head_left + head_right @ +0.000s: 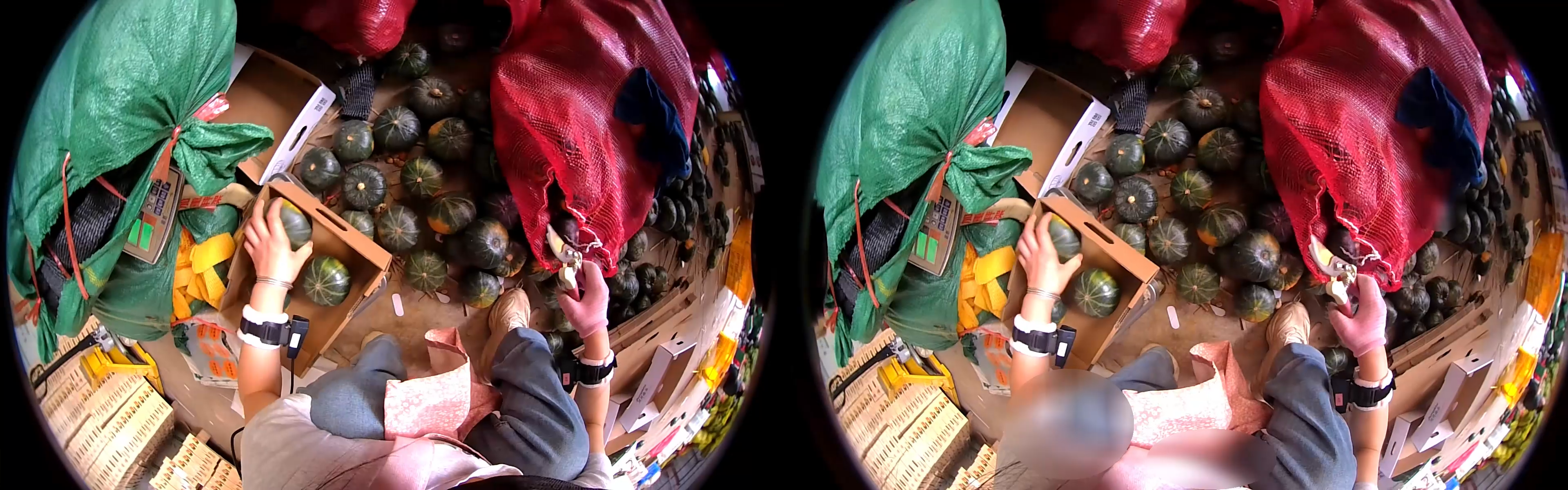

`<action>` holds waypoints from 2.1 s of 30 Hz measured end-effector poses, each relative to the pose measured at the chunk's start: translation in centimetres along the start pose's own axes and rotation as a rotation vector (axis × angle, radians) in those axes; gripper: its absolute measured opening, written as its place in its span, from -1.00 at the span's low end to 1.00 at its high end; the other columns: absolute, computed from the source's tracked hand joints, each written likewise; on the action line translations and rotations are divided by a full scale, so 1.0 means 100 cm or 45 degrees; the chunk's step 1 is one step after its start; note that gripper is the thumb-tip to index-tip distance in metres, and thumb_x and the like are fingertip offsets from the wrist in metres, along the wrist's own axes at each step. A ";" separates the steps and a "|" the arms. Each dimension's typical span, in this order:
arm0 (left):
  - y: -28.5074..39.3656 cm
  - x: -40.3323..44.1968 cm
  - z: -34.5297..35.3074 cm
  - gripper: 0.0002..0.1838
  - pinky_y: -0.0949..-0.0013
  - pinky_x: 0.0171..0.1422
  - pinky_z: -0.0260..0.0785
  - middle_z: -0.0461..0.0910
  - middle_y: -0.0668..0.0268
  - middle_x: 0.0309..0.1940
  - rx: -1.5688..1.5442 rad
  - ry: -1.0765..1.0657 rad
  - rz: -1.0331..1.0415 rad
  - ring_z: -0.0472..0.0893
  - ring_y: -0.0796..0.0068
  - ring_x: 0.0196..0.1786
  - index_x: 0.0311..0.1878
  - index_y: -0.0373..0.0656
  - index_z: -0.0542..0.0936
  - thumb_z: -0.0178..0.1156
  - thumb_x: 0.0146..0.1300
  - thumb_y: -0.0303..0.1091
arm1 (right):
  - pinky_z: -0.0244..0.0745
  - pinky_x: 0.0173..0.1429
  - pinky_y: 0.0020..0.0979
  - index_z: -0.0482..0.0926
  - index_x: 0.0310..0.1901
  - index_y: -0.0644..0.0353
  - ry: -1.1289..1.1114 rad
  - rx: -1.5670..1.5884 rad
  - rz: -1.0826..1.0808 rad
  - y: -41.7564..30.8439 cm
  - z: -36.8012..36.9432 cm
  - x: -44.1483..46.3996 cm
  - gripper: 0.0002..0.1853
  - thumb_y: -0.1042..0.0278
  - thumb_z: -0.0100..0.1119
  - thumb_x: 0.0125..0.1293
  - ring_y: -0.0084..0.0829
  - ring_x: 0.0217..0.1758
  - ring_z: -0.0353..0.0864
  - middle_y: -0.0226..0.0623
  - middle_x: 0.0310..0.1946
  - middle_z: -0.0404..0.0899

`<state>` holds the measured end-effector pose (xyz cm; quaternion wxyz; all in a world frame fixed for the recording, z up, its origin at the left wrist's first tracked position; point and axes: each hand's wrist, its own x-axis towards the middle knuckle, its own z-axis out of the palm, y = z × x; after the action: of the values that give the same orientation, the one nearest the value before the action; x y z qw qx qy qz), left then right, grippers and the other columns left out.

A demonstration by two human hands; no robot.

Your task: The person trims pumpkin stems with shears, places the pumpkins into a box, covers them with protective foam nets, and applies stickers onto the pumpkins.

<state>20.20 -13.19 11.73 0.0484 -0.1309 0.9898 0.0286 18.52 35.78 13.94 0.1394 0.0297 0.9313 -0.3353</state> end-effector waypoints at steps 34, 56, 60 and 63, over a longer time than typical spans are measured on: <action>0.179 0.236 0.104 -0.40 0.43 -0.02 0.44 0.60 0.27 -0.19 -1.694 -0.550 -0.003 0.58 0.50 -0.17 -0.02 -0.26 0.49 0.51 -0.14 -0.24 | 0.30 -0.02 -0.22 0.39 -0.17 0.22 -0.026 -0.264 -0.223 0.025 -0.014 0.018 -0.39 0.26 0.30 -0.41 -0.07 -0.17 0.39 -0.14 -0.28 0.40; 0.183 0.329 0.137 0.12 0.04 0.43 0.04 0.08 -0.06 0.38 -0.467 -0.086 0.262 0.19 -0.07 0.37 0.43 0.20 0.10 0.45 -0.23 0.19 | 0.27 0.01 -0.16 0.40 -0.19 0.21 -0.231 -0.422 -0.119 0.042 -0.023 0.004 -0.44 0.28 0.27 -0.39 -0.05 -0.14 0.39 -0.14 -0.29 0.41; 0.202 0.331 0.134 -0.01 0.03 0.36 0.16 0.18 0.01 0.25 -0.473 -0.113 0.105 0.31 -0.13 0.24 0.27 0.16 0.27 0.52 -0.31 0.07 | 0.27 0.00 -0.18 0.40 -0.21 0.21 -0.228 -0.451 -0.039 0.054 -0.029 -0.004 -0.46 0.29 0.25 -0.38 -0.06 -0.15 0.39 -0.14 -0.30 0.41; 0.214 0.323 0.134 -0.01 0.03 0.33 0.19 0.20 -0.02 0.21 -0.294 -0.089 0.101 0.34 -0.13 0.21 0.26 0.14 0.24 0.52 -0.31 0.03 | 0.27 0.00 -0.17 0.40 -0.21 0.21 -0.248 -0.480 -0.006 0.057 -0.028 -0.004 -0.46 0.29 0.25 -0.39 -0.05 -0.16 0.40 -0.14 -0.29 0.41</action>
<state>-15.23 0.11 -3.96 0.0665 -0.0951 0.9821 0.1487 19.10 41.97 12.67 0.2311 -0.0316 0.9597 -0.1567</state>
